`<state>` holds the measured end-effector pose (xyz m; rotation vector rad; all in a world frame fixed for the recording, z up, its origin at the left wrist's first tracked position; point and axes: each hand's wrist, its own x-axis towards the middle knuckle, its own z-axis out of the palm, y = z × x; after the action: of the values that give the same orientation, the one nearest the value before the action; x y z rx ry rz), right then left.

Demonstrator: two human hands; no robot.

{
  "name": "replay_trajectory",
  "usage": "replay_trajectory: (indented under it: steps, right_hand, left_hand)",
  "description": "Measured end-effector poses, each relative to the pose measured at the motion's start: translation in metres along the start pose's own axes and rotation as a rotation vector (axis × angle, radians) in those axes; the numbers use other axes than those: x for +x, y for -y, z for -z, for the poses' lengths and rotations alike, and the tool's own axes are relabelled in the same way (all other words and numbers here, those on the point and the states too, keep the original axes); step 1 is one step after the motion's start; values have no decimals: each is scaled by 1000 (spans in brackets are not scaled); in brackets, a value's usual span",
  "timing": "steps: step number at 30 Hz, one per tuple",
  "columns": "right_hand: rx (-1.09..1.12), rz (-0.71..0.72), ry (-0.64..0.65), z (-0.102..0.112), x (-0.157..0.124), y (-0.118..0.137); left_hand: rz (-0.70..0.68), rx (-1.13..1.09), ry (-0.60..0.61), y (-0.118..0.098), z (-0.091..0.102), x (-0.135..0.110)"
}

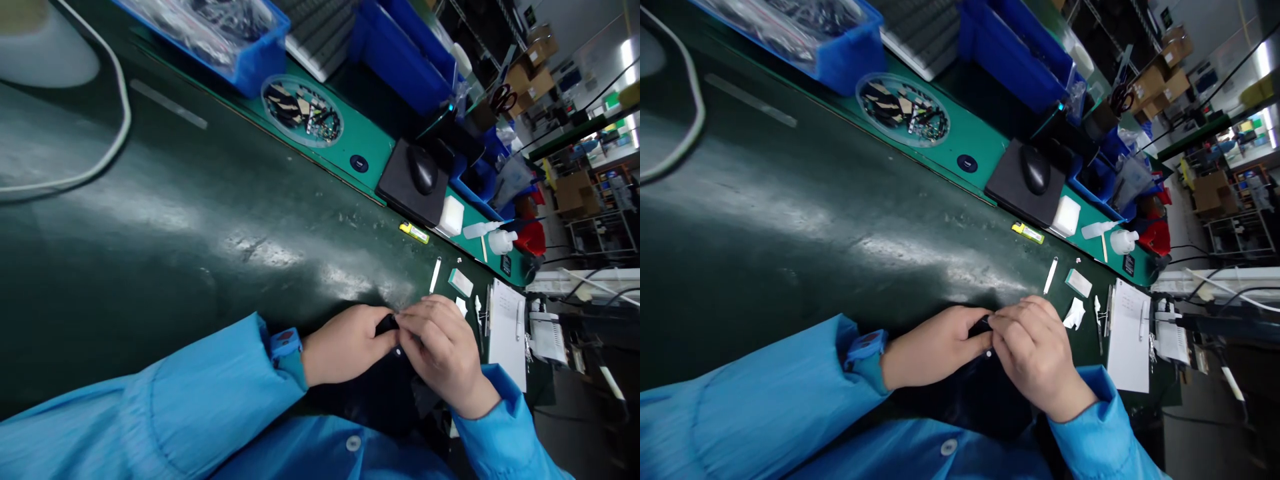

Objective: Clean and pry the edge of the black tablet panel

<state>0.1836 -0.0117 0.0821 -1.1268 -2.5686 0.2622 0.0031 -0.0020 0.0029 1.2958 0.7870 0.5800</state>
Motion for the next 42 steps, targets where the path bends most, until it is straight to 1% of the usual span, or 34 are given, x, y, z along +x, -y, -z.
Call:
replay_trajectory:
  steps: [4,6,12,15,18,22,26,29,34,36,42]
  right_hand:
    - [-36,56,73,6,2,-1]
    - [-36,73,88,8,2,-2]
    - [-29,72,111,11,-3,-2]
    - [-19,65,86,10,-3,-2]
    - [-36,96,78,10,0,-2]
    - [-72,157,142,11,2,-2]
    - [-107,196,195,17,1,-2]
    - [-119,191,234,21,-2,-3]
    - [-107,174,158,18,0,-3]
    - [-110,179,148,16,3,-2]
    - [-113,170,222,18,1,-2]
  left_hand:
    - [-12,12,4,1,0,1]
    - [-19,11,6,0,0,1]
    - [0,-7,22,-2,0,2]
    - [-25,-1,11,-2,1,2]
    - [-33,28,-6,-3,1,1]
    - [-28,39,-24,-2,0,1]
    - [-27,35,-27,-1,-1,1]
    - [-24,17,-5,-1,-1,1]
    - [-27,28,-13,0,-1,1]
    - [-31,37,-22,1,-1,1]
    - [-32,10,-11,0,-1,0]
